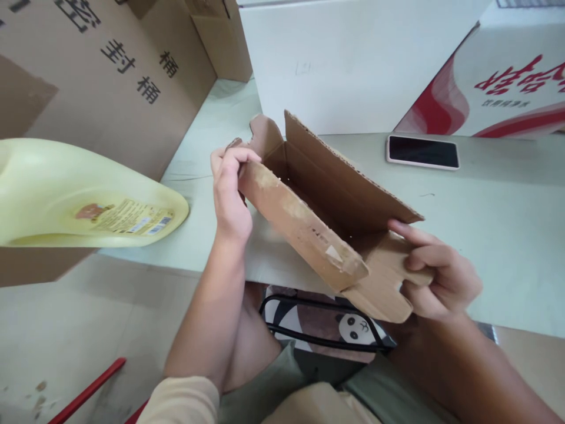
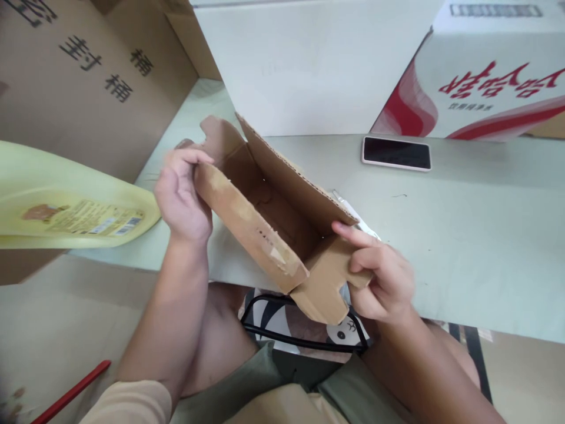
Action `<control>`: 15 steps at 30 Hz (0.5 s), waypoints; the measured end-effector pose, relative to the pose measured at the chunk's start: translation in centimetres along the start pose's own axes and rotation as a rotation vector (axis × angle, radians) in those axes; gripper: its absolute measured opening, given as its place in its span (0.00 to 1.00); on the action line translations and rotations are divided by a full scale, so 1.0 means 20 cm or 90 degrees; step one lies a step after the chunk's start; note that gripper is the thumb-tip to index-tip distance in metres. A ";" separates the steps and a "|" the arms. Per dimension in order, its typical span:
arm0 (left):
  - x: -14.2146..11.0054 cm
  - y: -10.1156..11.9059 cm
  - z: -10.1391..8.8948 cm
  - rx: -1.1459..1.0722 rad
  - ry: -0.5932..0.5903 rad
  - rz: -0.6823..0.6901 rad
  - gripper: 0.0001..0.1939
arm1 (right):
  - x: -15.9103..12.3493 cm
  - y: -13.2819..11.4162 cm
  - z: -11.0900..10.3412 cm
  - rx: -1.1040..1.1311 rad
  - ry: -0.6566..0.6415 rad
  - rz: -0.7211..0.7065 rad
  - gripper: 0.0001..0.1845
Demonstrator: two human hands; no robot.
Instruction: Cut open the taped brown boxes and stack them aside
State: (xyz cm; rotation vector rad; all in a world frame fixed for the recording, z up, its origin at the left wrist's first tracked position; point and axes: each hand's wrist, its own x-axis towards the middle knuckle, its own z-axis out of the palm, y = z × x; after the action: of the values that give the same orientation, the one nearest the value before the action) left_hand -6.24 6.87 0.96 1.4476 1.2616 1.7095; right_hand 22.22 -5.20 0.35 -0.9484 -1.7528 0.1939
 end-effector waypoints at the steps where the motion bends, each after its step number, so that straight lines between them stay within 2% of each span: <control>1: 0.00 0.00 0.00 -0.023 0.002 0.013 0.24 | 0.00 0.00 0.00 0.010 0.002 0.008 0.05; 3: 0.00 0.01 0.01 -0.069 0.020 0.039 0.22 | 0.00 0.00 0.00 0.029 0.010 0.033 0.01; 6: 0.01 0.06 0.03 -0.125 0.040 0.043 0.24 | -0.01 0.01 0.01 0.038 0.040 0.053 0.15; 10: 0.00 0.11 0.05 -0.184 0.029 0.021 0.24 | -0.03 0.02 0.05 0.046 0.075 0.057 0.30; 13: -0.02 0.10 0.06 -0.203 0.020 -0.010 0.22 | -0.04 0.03 0.08 0.029 0.074 0.066 0.39; 15: -0.02 0.07 0.06 -0.196 0.018 -0.027 0.22 | -0.04 0.03 0.09 -0.033 0.075 0.059 0.39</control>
State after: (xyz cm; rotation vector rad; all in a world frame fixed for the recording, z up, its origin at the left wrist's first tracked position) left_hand -4.82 6.20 2.05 1.2118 0.9828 1.8078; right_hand 20.96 -4.73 -1.31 -1.0596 -1.6141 0.1498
